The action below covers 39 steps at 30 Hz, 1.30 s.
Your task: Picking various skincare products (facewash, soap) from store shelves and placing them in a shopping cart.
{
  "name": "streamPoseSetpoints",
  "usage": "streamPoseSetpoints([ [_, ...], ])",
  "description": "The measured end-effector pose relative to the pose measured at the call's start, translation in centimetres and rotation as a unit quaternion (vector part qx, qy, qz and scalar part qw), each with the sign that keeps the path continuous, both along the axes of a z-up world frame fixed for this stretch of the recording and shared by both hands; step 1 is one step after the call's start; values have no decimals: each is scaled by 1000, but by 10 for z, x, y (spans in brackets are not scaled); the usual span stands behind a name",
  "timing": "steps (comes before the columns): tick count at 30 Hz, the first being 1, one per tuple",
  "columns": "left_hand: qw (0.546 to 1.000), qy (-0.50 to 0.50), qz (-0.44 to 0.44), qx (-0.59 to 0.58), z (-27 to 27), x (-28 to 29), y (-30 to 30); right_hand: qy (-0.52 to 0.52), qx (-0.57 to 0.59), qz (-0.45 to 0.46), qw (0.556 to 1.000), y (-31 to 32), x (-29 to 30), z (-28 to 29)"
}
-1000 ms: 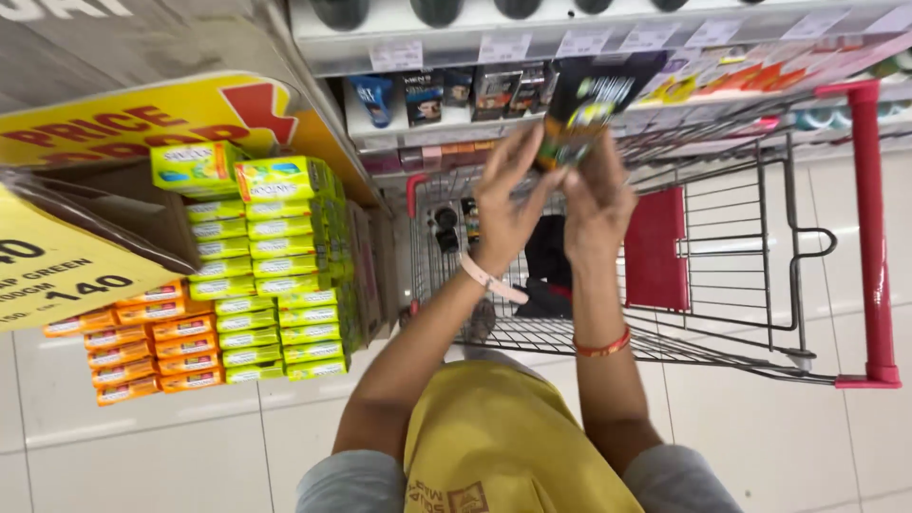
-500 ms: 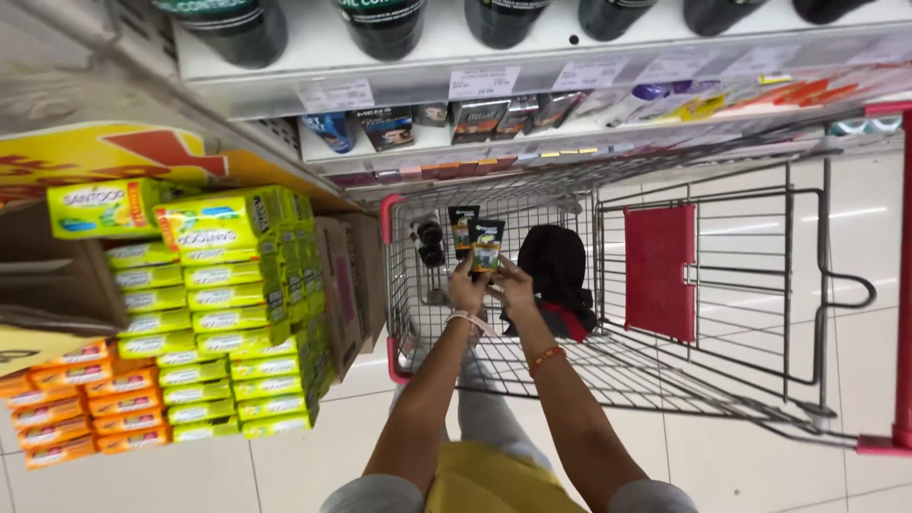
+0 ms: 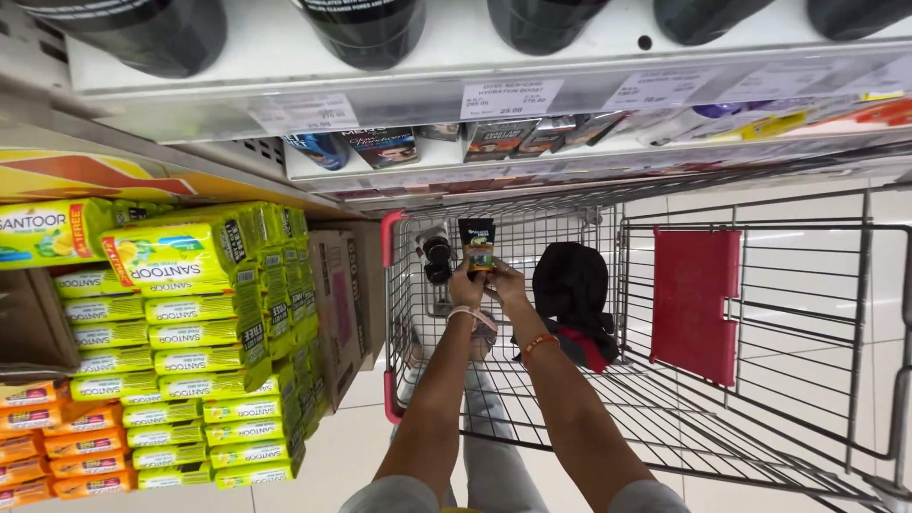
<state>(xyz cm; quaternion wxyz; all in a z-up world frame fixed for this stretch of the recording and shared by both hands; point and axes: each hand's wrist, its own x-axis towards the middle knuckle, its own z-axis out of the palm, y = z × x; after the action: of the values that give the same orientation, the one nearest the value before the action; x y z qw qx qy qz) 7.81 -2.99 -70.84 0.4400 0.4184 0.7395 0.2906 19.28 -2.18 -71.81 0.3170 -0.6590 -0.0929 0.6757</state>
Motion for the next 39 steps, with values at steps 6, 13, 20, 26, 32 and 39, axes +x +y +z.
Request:
streamPoseSetpoints([
  [6,997,-49,29,61,1,6,12,26,47,-9,999,16,-1,5],
  [13,995,-67,55,46,19,8,12,23,50,14,998,19,-3,16],
  [20,992,-28,24,118,-7,15,-4,-156,76,35,984,1,-1,-33],
  [26,987,38,81,131,69,31,-22,-278,245,-30,928,-32,-2,-40],
  [32,962,-58,80,255,207,17,-26,-200,311,-101,924,-19,-18,83],
  [39,905,-128,60,401,488,-20,-8,-172,522,-87,831,-3,-72,466],
])
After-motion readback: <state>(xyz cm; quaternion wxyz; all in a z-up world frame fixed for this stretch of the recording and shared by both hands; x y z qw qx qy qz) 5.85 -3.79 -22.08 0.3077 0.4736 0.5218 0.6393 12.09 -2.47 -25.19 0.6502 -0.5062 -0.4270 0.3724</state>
